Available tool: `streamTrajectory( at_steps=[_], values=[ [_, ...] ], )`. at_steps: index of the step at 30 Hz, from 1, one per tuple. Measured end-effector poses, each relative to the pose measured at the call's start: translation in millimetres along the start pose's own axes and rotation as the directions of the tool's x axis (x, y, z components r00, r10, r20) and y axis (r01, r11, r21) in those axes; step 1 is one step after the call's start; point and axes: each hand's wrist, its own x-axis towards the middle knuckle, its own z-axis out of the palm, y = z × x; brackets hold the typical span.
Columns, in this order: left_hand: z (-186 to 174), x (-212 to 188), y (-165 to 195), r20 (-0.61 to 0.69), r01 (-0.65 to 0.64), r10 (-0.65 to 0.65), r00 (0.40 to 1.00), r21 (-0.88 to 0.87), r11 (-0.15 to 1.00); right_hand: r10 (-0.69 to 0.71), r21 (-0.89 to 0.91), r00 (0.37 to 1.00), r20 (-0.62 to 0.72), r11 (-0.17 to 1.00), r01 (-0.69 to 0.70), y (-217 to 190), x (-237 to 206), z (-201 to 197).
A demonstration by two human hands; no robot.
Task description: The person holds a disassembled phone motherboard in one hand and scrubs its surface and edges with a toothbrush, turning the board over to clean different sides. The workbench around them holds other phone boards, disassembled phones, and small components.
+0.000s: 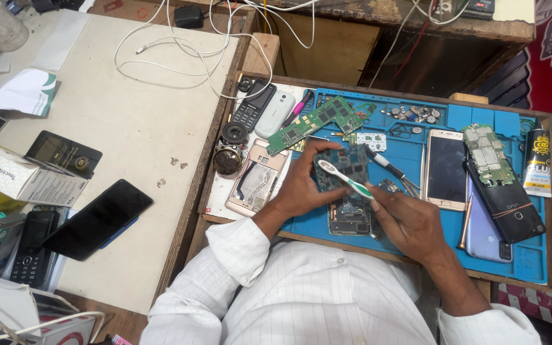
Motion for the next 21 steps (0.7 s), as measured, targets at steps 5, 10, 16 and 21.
streamTrajectory(
  at_steps=[5, 10, 16, 21],
  values=[
    [-0.1, -0.5, 1.1, -0.031, -0.049, 0.049, 0.998, -0.021, 0.999, 0.01, -0.017, 1.0, -0.025, 1.0, -0.011, 4.6, -1.4, 1.1],
    [-0.4, 2.7, 1.3, -0.198, 0.041, -0.091, 0.976, -0.243, 0.969, -0.014, 0.012, 1.0, -0.026, 1.0, 0.014, 8.0, -2.4, 0.7],
    [0.6, -0.6, -2.4, -0.093, 0.024, -0.027, 0.995, -0.024, 0.999, -0.024, 0.038, 0.999, 0.023, 0.999, 0.023, 4.5, -2.5, 3.5],
    [1.8, -2.0, -5.0, -0.019, -0.048, 0.049, 0.999, 0.055, 0.997, -0.034, 0.04, 0.999, 0.029, 0.999, 0.033, 1.0, -2.1, 4.3]
  ],
)
